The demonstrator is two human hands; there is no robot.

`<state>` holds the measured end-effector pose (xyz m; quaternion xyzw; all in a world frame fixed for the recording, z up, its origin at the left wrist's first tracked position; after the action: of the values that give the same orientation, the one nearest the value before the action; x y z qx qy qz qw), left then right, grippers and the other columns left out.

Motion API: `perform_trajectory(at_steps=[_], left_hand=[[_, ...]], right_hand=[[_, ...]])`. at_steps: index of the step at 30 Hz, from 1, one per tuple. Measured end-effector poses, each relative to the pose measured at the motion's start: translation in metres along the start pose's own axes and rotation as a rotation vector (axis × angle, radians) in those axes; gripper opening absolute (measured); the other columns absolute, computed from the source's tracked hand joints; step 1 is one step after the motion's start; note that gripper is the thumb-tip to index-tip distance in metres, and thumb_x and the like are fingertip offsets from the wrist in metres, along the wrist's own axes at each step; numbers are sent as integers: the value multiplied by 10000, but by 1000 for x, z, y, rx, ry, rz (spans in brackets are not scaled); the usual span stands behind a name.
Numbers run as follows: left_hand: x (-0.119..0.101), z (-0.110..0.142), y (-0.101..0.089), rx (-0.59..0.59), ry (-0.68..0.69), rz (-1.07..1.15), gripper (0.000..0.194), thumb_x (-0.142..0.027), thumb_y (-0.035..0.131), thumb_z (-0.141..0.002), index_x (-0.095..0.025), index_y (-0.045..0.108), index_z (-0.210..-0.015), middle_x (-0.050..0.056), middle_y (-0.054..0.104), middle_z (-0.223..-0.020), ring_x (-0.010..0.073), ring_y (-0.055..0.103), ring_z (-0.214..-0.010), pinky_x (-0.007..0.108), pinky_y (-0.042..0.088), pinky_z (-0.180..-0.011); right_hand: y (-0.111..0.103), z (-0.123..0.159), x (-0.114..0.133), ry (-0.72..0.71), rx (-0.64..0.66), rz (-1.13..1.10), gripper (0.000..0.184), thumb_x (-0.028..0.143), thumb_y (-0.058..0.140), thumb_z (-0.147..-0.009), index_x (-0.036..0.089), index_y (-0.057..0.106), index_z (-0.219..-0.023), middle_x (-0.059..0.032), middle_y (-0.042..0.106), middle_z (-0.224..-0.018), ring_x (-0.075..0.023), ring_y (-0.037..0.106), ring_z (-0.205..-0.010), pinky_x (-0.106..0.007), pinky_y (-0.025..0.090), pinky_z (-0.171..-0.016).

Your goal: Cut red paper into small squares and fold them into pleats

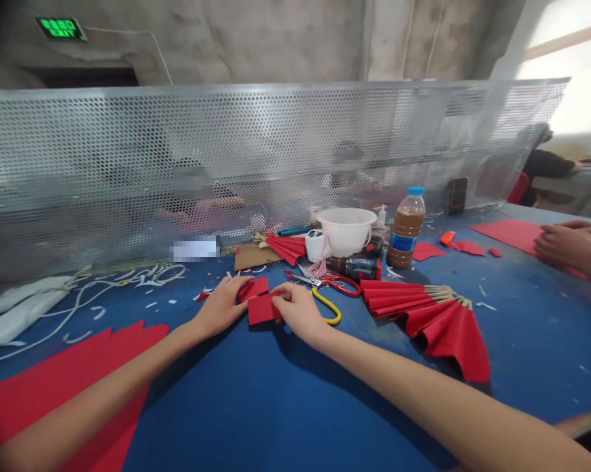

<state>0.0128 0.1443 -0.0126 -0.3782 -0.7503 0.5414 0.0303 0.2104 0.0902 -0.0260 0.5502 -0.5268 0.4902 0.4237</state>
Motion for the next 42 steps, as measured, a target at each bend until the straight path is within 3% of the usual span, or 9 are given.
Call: perform_trajectory(at_steps=[5,7,10,12,16,27,33,37,42], left_hand=[[-7,-1,-4,-85,-25,149,388,-308,695,-782,-194,696,-1153,116,673,-1253,331,515,-1211,494,338,-1101],[-17,8,-6,-145,-84,229,313,-355,581,-886,-188,695,-1125,117,669,-1240,314,509,-1230,477,346,-1097],[-34,28,-5,-142,-202,391,420,-388,335,-1002,-178,698,-1022,90,730,-957,250,657,-896,375,514,-822],[-44,41,-1,-75,-242,486,361,-402,424,-969,-179,707,-935,57,729,-824,221,660,-738,306,509,-666],[-51,52,4,9,-278,602,176,-307,610,-852,-169,717,-828,37,721,-751,195,647,-694,269,479,-652],[-46,48,2,1,-323,723,186,-321,619,-857,-148,675,-825,10,651,-696,146,557,-636,240,416,-612],[-50,50,1,96,-275,644,177,-296,600,-871,-146,683,-830,27,687,-777,170,587,-715,256,423,-658],[-50,50,0,128,-277,616,194,-322,594,-883,-153,659,-812,7,658,-749,155,555,-689,250,394,-636],[-53,51,-1,166,-260,532,208,-335,583,-892,-161,647,-797,-13,619,-716,143,515,-665,248,353,-620]], right_hand=[[0,1,-1,-8,11,33,146,283,567,-820,169,639,-877,43,601,-593,-112,552,-481,-216,462,-472],[0,1,-1,-5,19,54,158,309,566,-827,174,632,-876,49,588,-591,-109,526,-461,-220,460,-455],[1,2,0,-5,71,92,159,317,574,-828,179,650,-845,55,572,-569,-102,485,-435,-210,410,-422],[2,4,1,-14,119,115,153,309,584,-828,182,668,-833,51,582,-577,-103,488,-451,-207,388,-427],[3,8,5,-38,164,153,146,302,580,-846,187,670,-847,49,579,-606,-109,507,-501,-209,398,-465],[6,12,12,-93,251,275,123,258,549,-876,183,585,-785,39,614,-608,-136,623,-565,-231,462,-553],[1,16,22,-246,113,472,126,257,556,-898,190,663,-908,-17,728,-813,-170,670,-742,-262,509,-664],[-63,18,47,-334,-91,672,173,304,596,-894,214,686,-1012,-38,752,-973,-198,687,-893,-295,509,-825],[-234,22,74,-221,-682,996,221,270,571,-888,152,714,-1009,-188,737,-1058,-265,677,-923,-378,453,-813]])
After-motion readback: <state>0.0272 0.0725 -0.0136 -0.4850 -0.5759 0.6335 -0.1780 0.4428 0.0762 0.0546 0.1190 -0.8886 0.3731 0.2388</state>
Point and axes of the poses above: each hand's wrist, its own z-axis away from the middle knuckle, its own y-axis out of the palm, x = y × z, the point moved 2 cm from there along -z, towards the middle knuckle
